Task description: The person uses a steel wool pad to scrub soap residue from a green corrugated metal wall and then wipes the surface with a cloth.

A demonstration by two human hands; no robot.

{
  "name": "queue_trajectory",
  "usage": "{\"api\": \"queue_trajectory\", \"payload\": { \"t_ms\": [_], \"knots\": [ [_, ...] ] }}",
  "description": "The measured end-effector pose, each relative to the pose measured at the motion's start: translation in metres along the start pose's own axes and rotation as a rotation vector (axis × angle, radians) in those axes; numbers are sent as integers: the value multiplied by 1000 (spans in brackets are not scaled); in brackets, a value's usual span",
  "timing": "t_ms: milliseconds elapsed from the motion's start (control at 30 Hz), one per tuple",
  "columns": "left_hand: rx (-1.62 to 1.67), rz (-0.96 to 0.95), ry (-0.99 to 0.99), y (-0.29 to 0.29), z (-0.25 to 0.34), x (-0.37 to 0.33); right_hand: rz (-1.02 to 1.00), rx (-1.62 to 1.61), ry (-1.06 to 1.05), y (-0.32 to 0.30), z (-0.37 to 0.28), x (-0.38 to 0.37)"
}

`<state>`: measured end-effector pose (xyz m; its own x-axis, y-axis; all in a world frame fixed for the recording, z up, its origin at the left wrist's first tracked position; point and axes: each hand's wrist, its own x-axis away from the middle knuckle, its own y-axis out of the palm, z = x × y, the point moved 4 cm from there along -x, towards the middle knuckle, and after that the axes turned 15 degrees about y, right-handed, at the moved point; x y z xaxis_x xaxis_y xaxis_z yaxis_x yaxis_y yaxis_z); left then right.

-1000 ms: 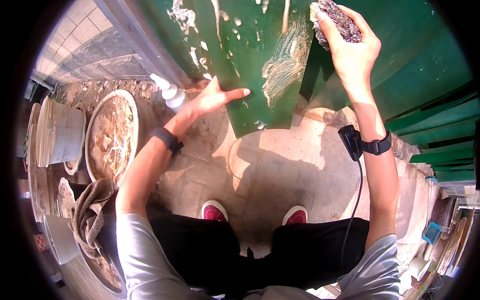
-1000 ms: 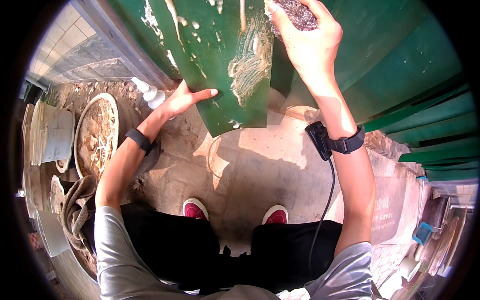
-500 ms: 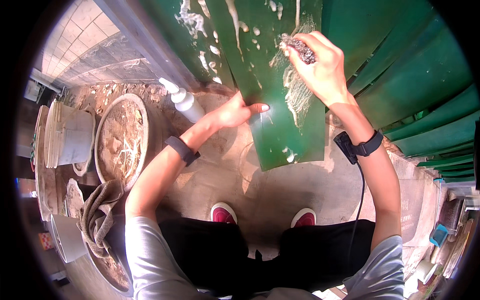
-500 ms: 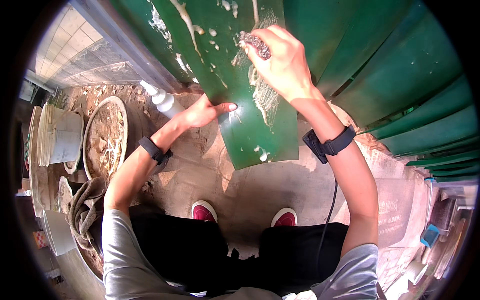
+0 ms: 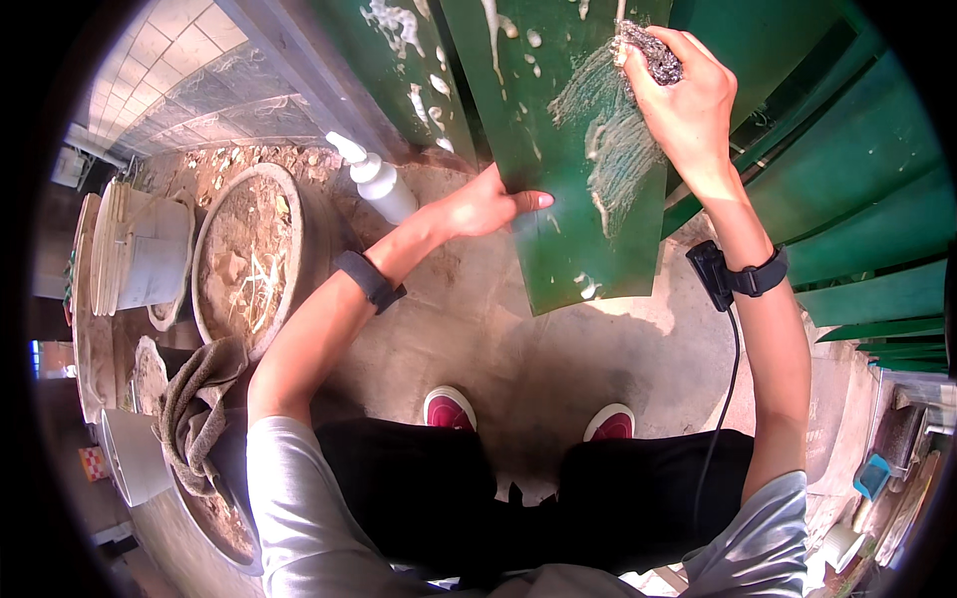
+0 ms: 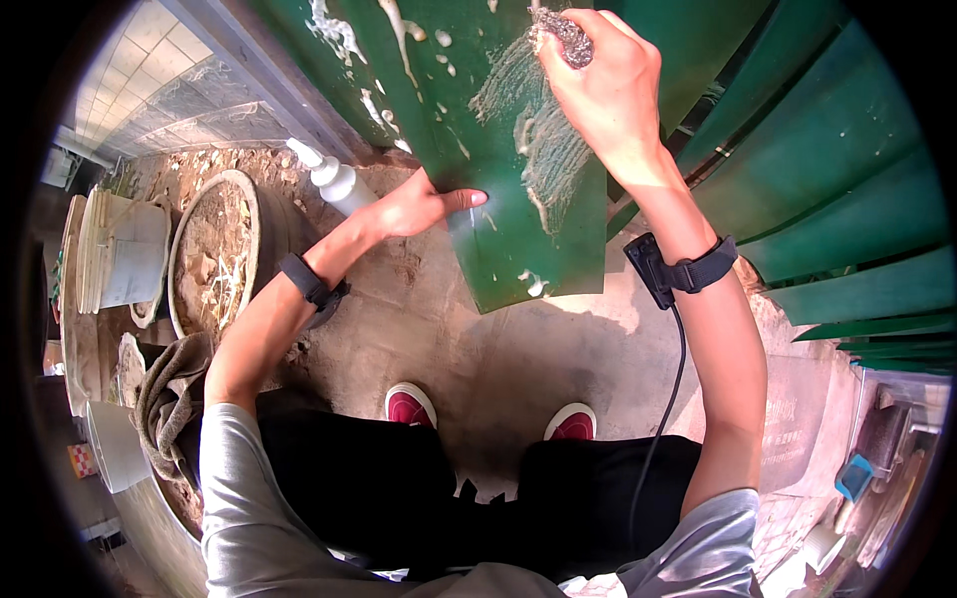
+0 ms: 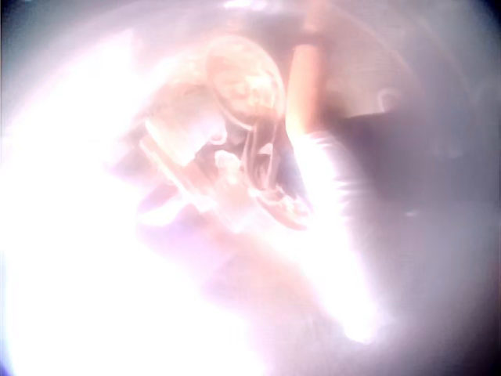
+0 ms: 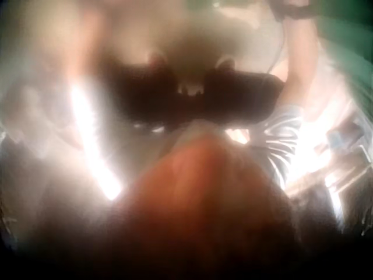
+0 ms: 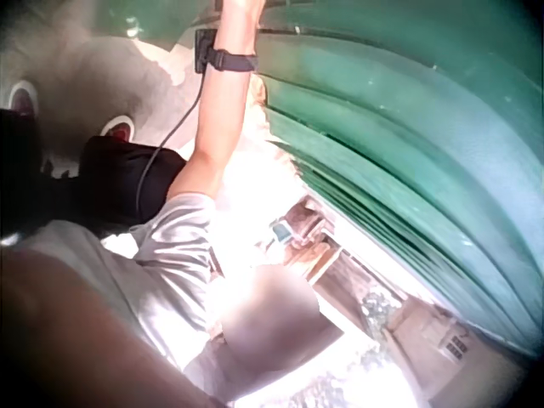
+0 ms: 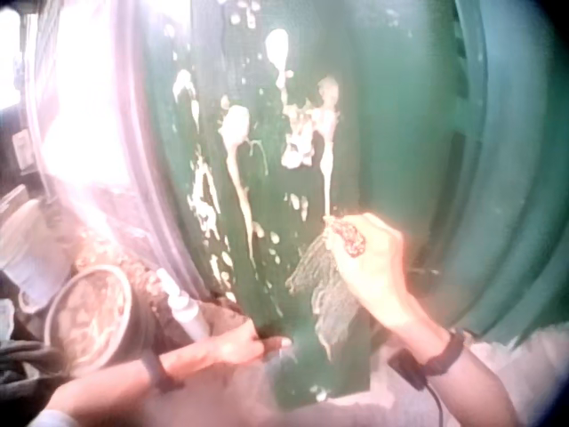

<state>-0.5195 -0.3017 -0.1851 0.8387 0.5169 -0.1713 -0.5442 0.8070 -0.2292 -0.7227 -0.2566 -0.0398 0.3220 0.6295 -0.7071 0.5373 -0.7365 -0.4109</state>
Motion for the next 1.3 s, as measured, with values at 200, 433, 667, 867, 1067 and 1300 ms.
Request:
{"api": "queue_trajectory", "payload": {
  "t_ms": [200,433,667,867,1067,1300],
  "knots": [
    [26,53,8,-11,-14,1,-323,-34,-77,51,-19,60],
    [-15,112,-123,-19,-20,5,-37,-155,243,19,4,17],
    [176,278,-27,-26,-22,-1,-221,-1044,840,25,37,12],
    [322,368,-59,-38,-50,1,-282,-977,884,23,53,18],
    [354,455,-82,-43,-52,3,-142,-420,526,29,48,16],
    [412,490,-233,-39,-49,4,-148,129,-58,39,31,45]
  ]
}}
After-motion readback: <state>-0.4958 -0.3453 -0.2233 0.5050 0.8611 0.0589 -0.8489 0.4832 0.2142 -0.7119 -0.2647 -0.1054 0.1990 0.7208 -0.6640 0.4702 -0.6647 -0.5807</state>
